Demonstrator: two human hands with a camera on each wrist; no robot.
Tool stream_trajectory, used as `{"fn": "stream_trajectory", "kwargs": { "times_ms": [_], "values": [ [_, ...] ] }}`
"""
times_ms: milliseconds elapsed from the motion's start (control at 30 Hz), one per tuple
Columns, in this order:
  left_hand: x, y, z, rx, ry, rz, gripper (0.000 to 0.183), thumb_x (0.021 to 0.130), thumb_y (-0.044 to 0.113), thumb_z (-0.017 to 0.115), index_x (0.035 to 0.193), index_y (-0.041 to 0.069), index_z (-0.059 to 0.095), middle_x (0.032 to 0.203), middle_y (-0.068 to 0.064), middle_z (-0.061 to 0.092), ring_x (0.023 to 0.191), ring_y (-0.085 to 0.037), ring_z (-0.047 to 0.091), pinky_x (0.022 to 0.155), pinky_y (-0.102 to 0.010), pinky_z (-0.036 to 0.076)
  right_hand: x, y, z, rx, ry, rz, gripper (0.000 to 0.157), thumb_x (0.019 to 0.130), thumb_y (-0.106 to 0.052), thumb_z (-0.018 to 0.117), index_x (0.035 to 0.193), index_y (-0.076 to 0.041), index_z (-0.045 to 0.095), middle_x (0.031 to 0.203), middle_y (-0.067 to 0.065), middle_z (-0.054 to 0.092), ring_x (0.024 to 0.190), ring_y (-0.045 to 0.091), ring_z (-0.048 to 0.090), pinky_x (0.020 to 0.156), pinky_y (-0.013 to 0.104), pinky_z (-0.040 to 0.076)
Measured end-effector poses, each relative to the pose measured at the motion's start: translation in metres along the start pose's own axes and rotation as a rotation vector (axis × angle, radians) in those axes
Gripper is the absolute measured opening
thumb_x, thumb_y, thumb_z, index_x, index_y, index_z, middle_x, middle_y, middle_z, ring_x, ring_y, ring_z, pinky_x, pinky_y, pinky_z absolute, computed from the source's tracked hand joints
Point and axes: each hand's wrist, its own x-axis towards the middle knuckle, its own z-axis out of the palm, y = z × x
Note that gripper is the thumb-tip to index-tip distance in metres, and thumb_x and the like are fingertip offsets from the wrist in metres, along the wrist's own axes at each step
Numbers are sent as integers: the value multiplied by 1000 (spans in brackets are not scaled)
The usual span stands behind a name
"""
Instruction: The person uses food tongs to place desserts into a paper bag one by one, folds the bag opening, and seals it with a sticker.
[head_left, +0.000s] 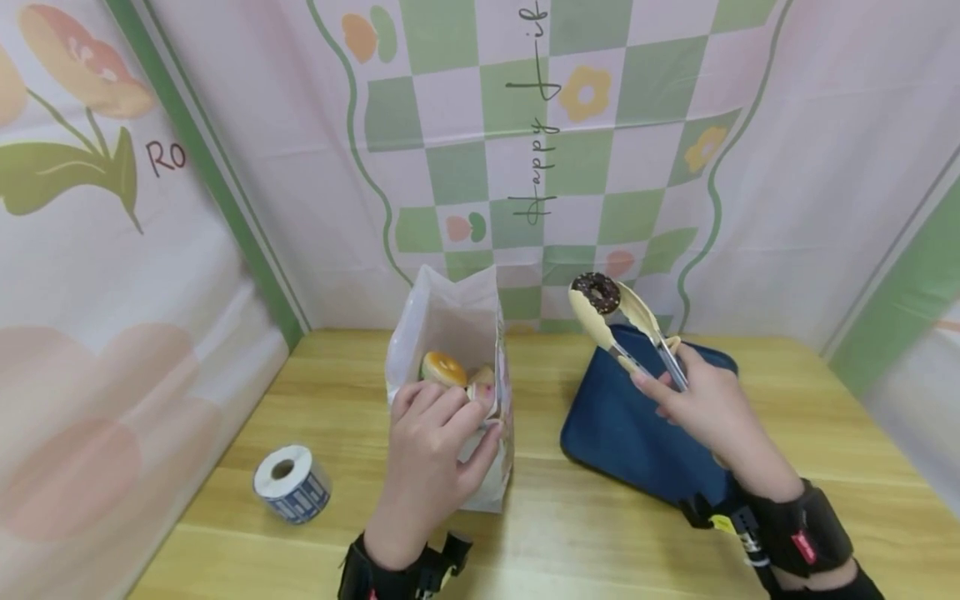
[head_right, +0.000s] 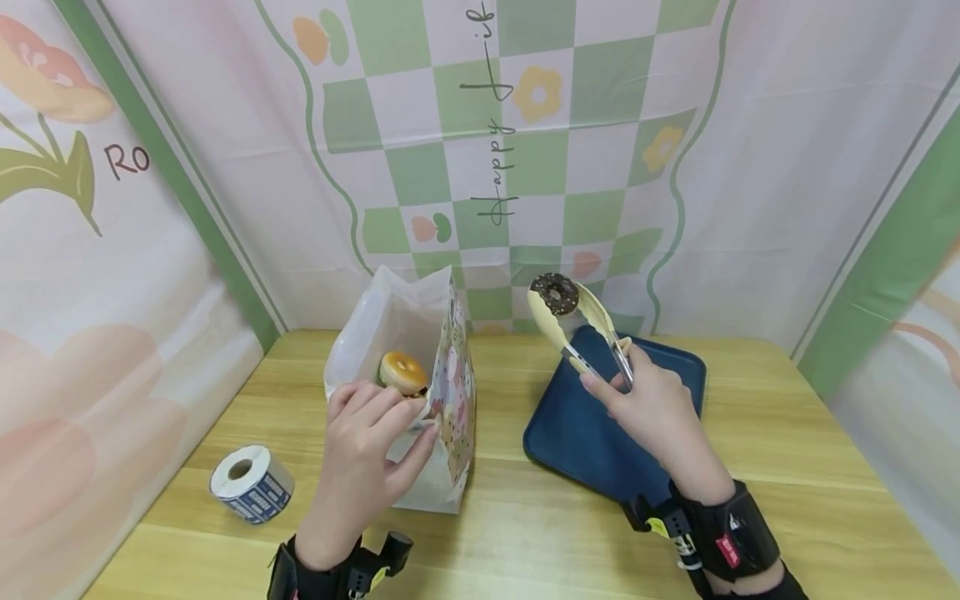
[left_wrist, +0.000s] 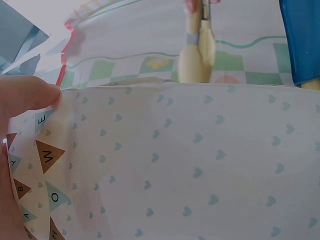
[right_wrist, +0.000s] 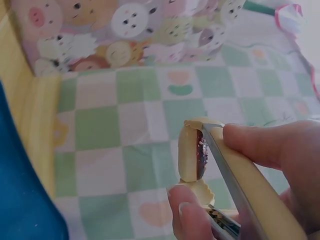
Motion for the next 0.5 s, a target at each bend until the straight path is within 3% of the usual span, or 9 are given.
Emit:
{"fn": "stream_trajectory", "kwargs": {
  "times_ms": [233,500],
  "values": [
    [0,0,-1,1,-3,0,14,80,25,72,91,18,70,73,7,57,76,-16,53,88,-38,38,-9,-17,-9,-16,11,-38,60,92,-60,53,117,-7,48,80,4,69,64,10,65,54,29,46],
    [0,1,-1,2,-4,-4,15,79,25,73,92,18,71,73,7,58,77,-16,53,89,-38,38,-17,-35,-12,4,-20,-49,64,93,-62,50,125,-7,45,86,5,69,69,11,68,57,31,45]
  ]
}}
